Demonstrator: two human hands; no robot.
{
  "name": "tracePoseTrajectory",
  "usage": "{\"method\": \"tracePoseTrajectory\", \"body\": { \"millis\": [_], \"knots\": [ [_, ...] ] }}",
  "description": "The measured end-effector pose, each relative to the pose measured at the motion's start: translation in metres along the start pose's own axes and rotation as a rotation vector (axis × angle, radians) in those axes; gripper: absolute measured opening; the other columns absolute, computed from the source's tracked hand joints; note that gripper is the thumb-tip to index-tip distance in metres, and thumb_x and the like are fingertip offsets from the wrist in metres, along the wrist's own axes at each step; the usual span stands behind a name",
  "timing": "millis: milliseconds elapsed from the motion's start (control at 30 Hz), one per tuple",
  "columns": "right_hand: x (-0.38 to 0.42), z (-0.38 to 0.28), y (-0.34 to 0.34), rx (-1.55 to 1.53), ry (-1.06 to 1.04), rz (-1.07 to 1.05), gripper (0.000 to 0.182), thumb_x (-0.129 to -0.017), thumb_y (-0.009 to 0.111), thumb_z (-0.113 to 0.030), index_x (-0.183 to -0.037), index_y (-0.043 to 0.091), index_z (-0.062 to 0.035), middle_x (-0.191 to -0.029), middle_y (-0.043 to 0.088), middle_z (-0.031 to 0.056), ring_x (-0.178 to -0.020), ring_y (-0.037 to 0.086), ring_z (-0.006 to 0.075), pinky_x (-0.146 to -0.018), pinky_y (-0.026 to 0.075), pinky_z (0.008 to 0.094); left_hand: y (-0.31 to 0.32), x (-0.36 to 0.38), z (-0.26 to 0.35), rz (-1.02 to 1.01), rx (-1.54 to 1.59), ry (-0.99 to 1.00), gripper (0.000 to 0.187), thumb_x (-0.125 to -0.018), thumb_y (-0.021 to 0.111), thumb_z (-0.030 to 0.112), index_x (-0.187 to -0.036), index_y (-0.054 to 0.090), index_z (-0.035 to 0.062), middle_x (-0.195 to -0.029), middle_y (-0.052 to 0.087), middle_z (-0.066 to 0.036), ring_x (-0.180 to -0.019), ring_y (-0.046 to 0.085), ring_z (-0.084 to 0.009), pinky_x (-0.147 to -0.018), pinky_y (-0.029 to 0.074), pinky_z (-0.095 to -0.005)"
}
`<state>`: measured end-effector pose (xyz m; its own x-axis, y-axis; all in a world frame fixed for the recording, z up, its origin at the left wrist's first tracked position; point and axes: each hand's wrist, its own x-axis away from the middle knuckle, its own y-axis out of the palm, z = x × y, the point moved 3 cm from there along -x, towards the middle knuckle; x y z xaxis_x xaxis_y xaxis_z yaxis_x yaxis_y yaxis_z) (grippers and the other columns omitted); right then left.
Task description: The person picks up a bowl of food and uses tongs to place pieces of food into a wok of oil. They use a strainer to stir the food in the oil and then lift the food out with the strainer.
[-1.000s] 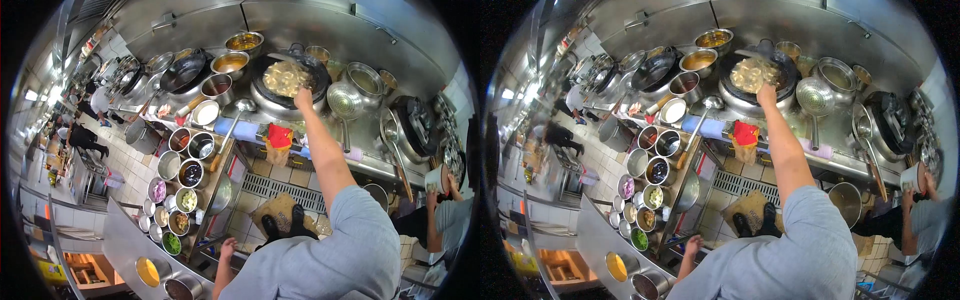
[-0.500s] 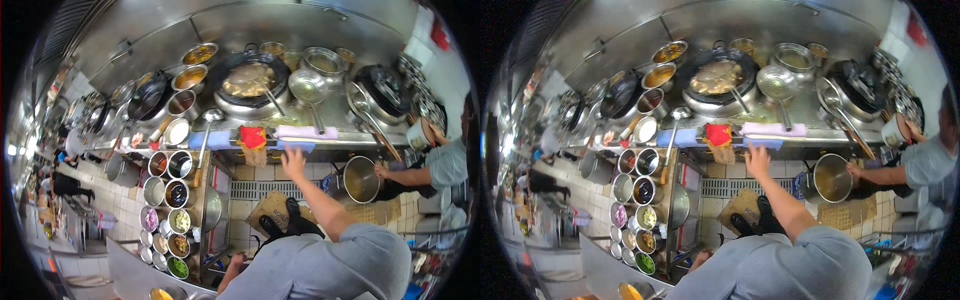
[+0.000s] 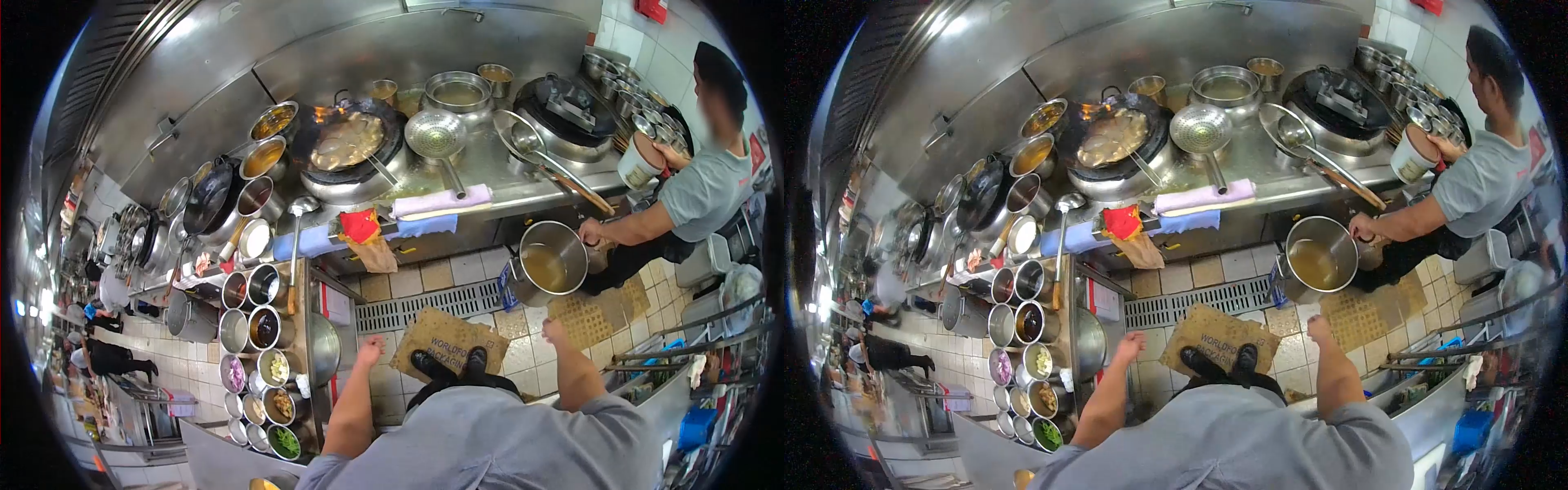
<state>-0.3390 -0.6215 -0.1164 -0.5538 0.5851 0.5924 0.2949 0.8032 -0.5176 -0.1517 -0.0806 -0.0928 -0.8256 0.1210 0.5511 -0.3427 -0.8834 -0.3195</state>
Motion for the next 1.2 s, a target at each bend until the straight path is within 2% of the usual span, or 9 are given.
{"method": "tracePoseTrajectory", "body": {
  "millis": [167,233,333,500,733,933,1033,1133,1200],
  "knots": [
    [0.01,0.014,0.033,-0.302,0.054,-0.13,0.022,-0.085,0.044,-0.025,-0.097,0.053,-0.0096,-0.077,0.056,0.0042,-0.062,0.055,0.0166,-0.048,0.043,0.0309,0.084,0.051,-0.043,-0.281,-0.624,0.053,0.032,-0.079,0.044,0.025,-0.101,0.059,0.0076,-0.097,0.061,-0.014,-0.079,0.061,-0.0204,-0.07,0.048,-0.0335],
    [0.033,0.025,0.044,-0.375,0.079,-0.14,0.023,-0.085,0.044,-0.026,-0.098,0.053,-0.0099,-0.079,0.057,0.0053,-0.062,0.055,0.0167,-0.049,0.044,0.0317,0.097,0.072,-0.039,-0.429,-0.968,0.325,0.035,-0.078,0.044,0.026,-0.105,0.058,0.0094,-0.1,0.06,-0.014,-0.088,0.059,-0.0244,-0.076,0.047,-0.0358],
    [0.02,0.124,0.1,0.072,-0.01,-0.384,0.026,-0.084,0.045,-0.027,-0.098,0.053,-0.007,-0.078,0.059,0.0089,-0.062,0.057,0.0182,-0.046,0.044,0.034,0.081,0.082,-0.031,-0.394,-0.882,0.145,0.036,-0.077,0.044,0.029,-0.104,0.058,0.0091,-0.095,0.061,-0.014,-0.084,0.06,-0.0249,-0.075,0.047,-0.0358],
    [0.112,0.18,0.07,0.537,-0.005,-0.097,0.094,-0.065,0.061,-0.055,-0.133,0.023,-0.0015,-0.116,0.046,0.0269,-0.114,0.04,0.039,-0.095,0.034,0.0368,0.038,0.044,-0.069,-0.272,-0.612,0.01,0.031,-0.078,0.046,0.024,-0.102,0.058,0.0076,-0.088,0.063,-0.012,-0.069,0.062,-0.0227,-0.067,0.048,-0.035],
    [0.131,0.16,0.013,0.428,0.328,0.07,0.083,-0.071,0.059,-0.044,-0.13,0.023,0.0015,-0.127,0.031,0.0276,-0.117,0.034,0.0406,-0.096,0.032,0.0424,0.056,0.066,-0.065,-0.311,-0.365,-0.03,0.03,-0.077,0.05,0.019,-0.103,0.056,0.0044,-0.083,0.062,-0.014,-0.069,0.061,-0.0198,-0.063,0.048,-0.0332],
    [0.08,0.102,0.039,0.323,0.144,0.247,0.057,-0.072,0.057,-0.032,-0.118,0.042,-0.0005,-0.115,0.041,0.0316,-0.107,0.044,0.0406,-0.089,0.038,0.0427,0.072,0.093,-0.077,-0.451,-0.694,0.187,0.032,-0.077,0.048,0.015,-0.107,0.055,0.0043,-0.084,0.061,-0.014,-0.068,0.06,-0.0222,-0.063,0.048,-0.0327],
    [0.085,0.03,0.047,0.587,-0.218,-0.01,0.054,-0.071,0.058,-0.029,-0.115,0.044,-0.0004,-0.114,0.043,0.0301,-0.106,0.046,0.0375,-0.088,0.04,0.0411,0.066,0.122,-0.06,-0.414,-0.568,-0.005,0.032,-0.077,0.05,0.015,-0.107,0.055,0.0039,-0.086,0.061,-0.014,-0.07,0.06,-0.0224,-0.067,0.049,-0.0331],
    [0.088,-0.005,0.064,0.515,-0.128,0.096,0.053,-0.071,0.058,-0.031,-0.114,0.046,-0.0012,-0.112,0.044,0.0295,-0.105,0.046,0.038,-0.088,0.041,0.0399,0.052,0.126,-0.078,-0.377,-0.511,-0.09,0.032,-0.076,0.053,0.015,-0.107,0.055,0.0036,-0.089,0.06,-0.014,-0.073,0.061,-0.0232,-0.068,0.05,-0.0343],
    [0.097,-0.019,0.07,0.466,-0.13,0.089,0.055,-0.071,0.059,-0.033,-0.114,0.046,-0.0017,-0.112,0.045,0.0283,-0.103,0.048,0.0384,-0.087,0.042,0.0391,0.043,0.124,-0.089,-0.376,-0.932,0.298,0.034,-0.076,0.054,0.014,-0.109,0.054,0.0049,-0.098,0.059,-0.013,-0.081,0.06,-0.0253,-0.071,0.05,-0.0354]
  ]
}}
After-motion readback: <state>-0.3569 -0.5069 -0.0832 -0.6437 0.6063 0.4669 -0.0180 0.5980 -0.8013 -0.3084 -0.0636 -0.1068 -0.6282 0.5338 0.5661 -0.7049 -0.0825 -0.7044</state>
